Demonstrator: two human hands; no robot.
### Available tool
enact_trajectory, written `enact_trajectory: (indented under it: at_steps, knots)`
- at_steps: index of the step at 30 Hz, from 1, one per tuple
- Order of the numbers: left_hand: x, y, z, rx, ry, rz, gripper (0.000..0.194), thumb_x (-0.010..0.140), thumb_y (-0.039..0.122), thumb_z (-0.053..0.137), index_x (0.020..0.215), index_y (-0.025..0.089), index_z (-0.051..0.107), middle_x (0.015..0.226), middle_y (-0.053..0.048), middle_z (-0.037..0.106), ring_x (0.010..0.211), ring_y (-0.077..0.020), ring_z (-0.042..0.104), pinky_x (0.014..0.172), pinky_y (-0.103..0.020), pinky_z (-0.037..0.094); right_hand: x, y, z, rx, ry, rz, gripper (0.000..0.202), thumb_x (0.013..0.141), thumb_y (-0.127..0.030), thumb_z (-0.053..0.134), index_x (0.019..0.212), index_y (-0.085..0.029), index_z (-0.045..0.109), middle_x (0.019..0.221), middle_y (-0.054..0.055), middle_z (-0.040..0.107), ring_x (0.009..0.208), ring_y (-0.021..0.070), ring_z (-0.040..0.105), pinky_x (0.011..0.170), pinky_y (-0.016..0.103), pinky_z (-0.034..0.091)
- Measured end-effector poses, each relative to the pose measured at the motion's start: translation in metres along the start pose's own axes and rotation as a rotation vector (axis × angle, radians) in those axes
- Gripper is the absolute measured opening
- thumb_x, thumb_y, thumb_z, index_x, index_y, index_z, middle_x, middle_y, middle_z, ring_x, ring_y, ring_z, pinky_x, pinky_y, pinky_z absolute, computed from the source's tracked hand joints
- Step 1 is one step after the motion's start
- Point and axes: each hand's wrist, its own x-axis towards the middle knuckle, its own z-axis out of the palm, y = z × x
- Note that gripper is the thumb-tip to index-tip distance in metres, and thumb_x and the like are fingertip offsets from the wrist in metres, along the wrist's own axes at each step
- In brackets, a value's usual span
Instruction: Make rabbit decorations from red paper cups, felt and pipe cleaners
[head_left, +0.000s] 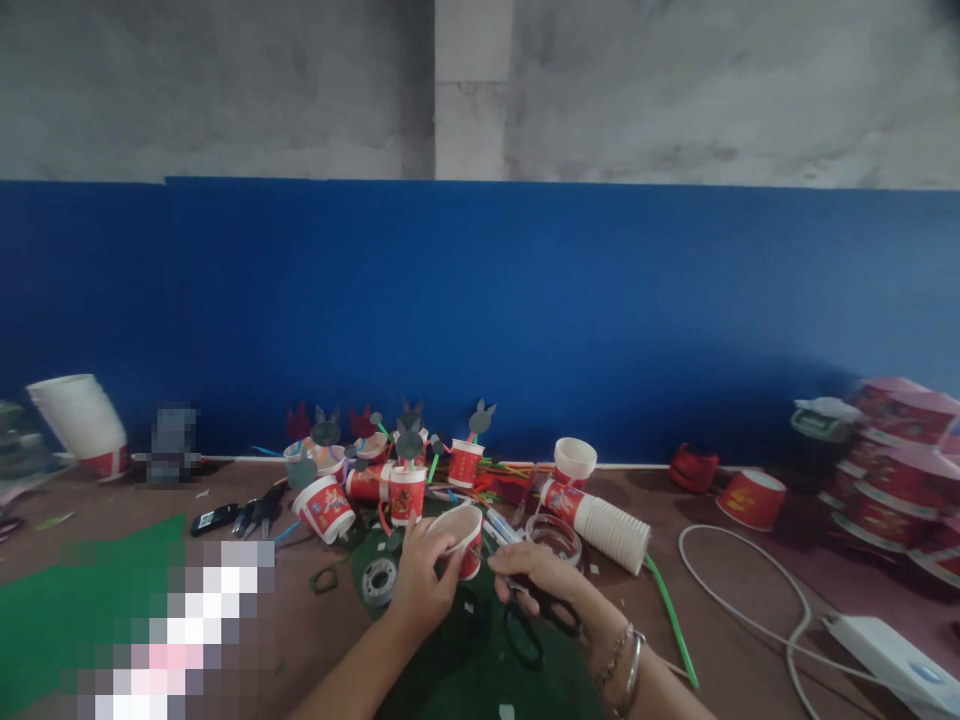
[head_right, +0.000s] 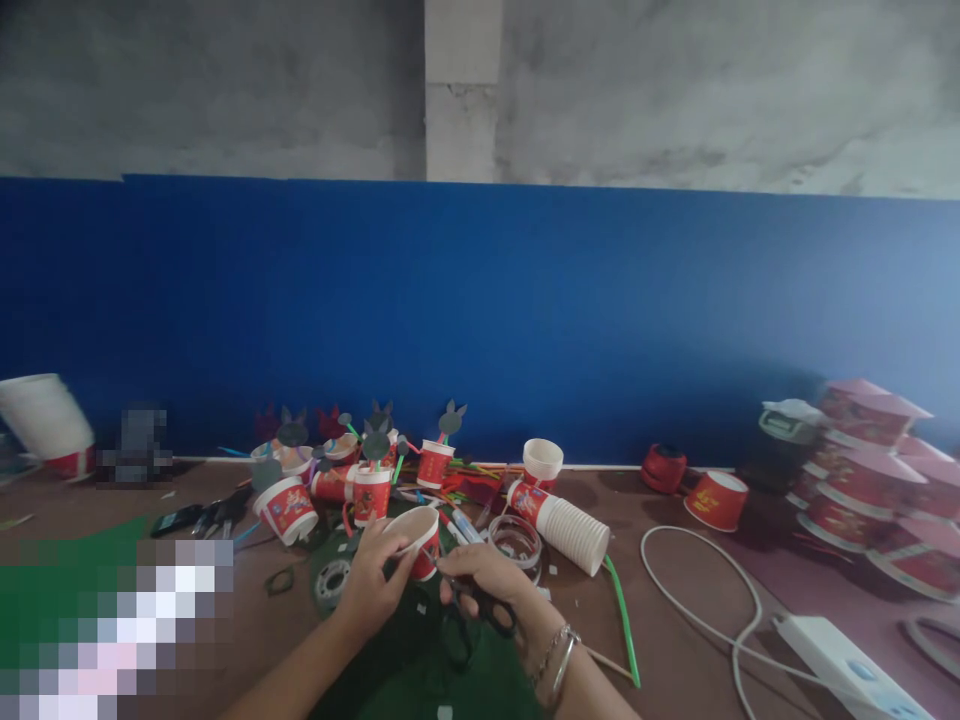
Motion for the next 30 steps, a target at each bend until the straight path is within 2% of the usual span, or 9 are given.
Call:
enact_trajectory:
  at_steps: [3, 7, 10, 14, 17, 21, 23, 26, 30]
  knots:
    - [0.000, 0.002, -0.001, -0.012, -0.018, -0.012, 0.019, 0.082, 0.025, 0.051, 0.065, 0.020, 0.057, 0.066, -0.003, 0.061, 0.077, -0.0219, 0.056, 0.086, -0.043, 0.041, -0.006, -0.005, 0.004, -0.105, 0.078, 0.018, 0.016, 0.077, -0.029, 0.048, 0.067, -0.018, 0.045, 0.050, -0.002, 0.060, 0.029, 0.0079, 0.042, 0.035, 0.020, 0.028]
    - [-0.001, 0.003, -0.001, -0.036, -0.051, 0.013, 0.018, 0.083, 0.025, 0.049, 0.068, 0.020, 0.058, 0.068, -0.002, 0.063, 0.081, -0.0222, 0.056, 0.090, -0.045, 0.038, -0.027, -0.019, 0.023, -0.745, 0.369, -0.113, 0.004, 0.077, -0.017, 0.048, 0.080, -0.017, 0.051, 0.068, 0.006, 0.067, 0.055, 0.0177, 0.061, 0.050, 0.024, 0.036]
    - [-0.002, 0.003, 0.000, -0.033, -0.044, 0.018, 0.017, 0.083, 0.025, 0.048, 0.069, 0.020, 0.057, 0.068, -0.002, 0.062, 0.082, -0.0227, 0.055, 0.091, -0.047, 0.037, -0.034, -0.025, 0.031, -1.030, 0.453, -0.178, 0.009, 0.077, -0.014, 0.048, 0.084, -0.016, 0.053, 0.081, 0.013, 0.068, 0.075, 0.0234, 0.064, 0.059, 0.027, 0.038]
    - [-0.002, 0.001, 0.001, -0.032, -0.052, 0.018, 0.017, 0.083, 0.025, 0.050, 0.068, 0.020, 0.056, 0.067, -0.002, 0.062, 0.080, -0.0219, 0.055, 0.089, -0.045, 0.039, -0.023, -0.018, 0.025, -0.479, 0.286, -0.026, 0.002, 0.079, -0.018, 0.045, 0.078, -0.019, 0.045, 0.061, 0.003, 0.066, 0.041, 0.0129, 0.054, 0.043, 0.022, 0.033]
    - [-0.003, -0.002, 0.002, -0.011, -0.005, 0.018, 0.014, 0.082, 0.023, 0.051, 0.070, 0.020, 0.057, 0.070, -0.003, 0.063, 0.082, -0.0229, 0.056, 0.090, -0.047, 0.038, -0.009, -0.010, 0.011, -0.036, 0.079, -0.001, 0.018, 0.077, -0.030, 0.051, 0.066, -0.020, 0.042, 0.050, -0.003, 0.059, 0.028, 0.0071, 0.040, 0.034, 0.020, 0.024]
    - [-0.002, -0.002, 0.001, 0.003, 0.008, 0.006, 0.017, 0.083, 0.024, 0.050, 0.068, 0.020, 0.057, 0.071, -0.005, 0.063, 0.080, -0.0232, 0.057, 0.086, -0.045, 0.041, -0.002, -0.004, 0.002, 0.074, -0.010, -0.020, 0.029, 0.076, -0.039, 0.052, 0.058, -0.018, 0.043, 0.046, -0.005, 0.054, 0.027, 0.0038, 0.034, 0.033, 0.019, 0.021]
    - [-0.002, -0.001, 0.000, -0.001, -0.009, -0.002, 0.018, 0.083, 0.025, 0.050, 0.067, 0.020, 0.057, 0.069, -0.004, 0.063, 0.077, -0.0225, 0.057, 0.087, -0.045, 0.041, -0.006, -0.006, 0.005, -0.028, 0.046, -0.004, 0.018, 0.078, -0.032, 0.048, 0.066, -0.019, 0.042, 0.050, -0.004, 0.059, 0.028, 0.0061, 0.039, 0.034, 0.020, 0.023]
    - [-0.002, 0.000, -0.001, -0.005, -0.029, 0.009, 0.018, 0.084, 0.026, 0.049, 0.070, 0.021, 0.059, 0.071, -0.004, 0.065, 0.081, -0.0234, 0.057, 0.091, -0.047, 0.039, -0.019, -0.013, 0.016, -0.446, 0.254, -0.083, 0.003, 0.078, -0.020, 0.045, 0.076, -0.020, 0.043, 0.056, 0.000, 0.064, 0.040, 0.0117, 0.053, 0.043, 0.021, 0.030]
    - [-0.002, 0.001, -0.001, 0.005, -0.012, 0.024, 0.022, 0.084, 0.032, 0.048, 0.069, 0.021, 0.060, 0.074, -0.005, 0.066, 0.086, -0.0258, 0.057, 0.088, -0.048, 0.040, -0.031, -0.021, 0.032, -0.963, 0.466, -0.208, 0.007, 0.076, -0.013, 0.047, 0.082, -0.016, 0.051, 0.078, 0.011, 0.068, 0.071, 0.0210, 0.063, 0.055, 0.025, 0.034]
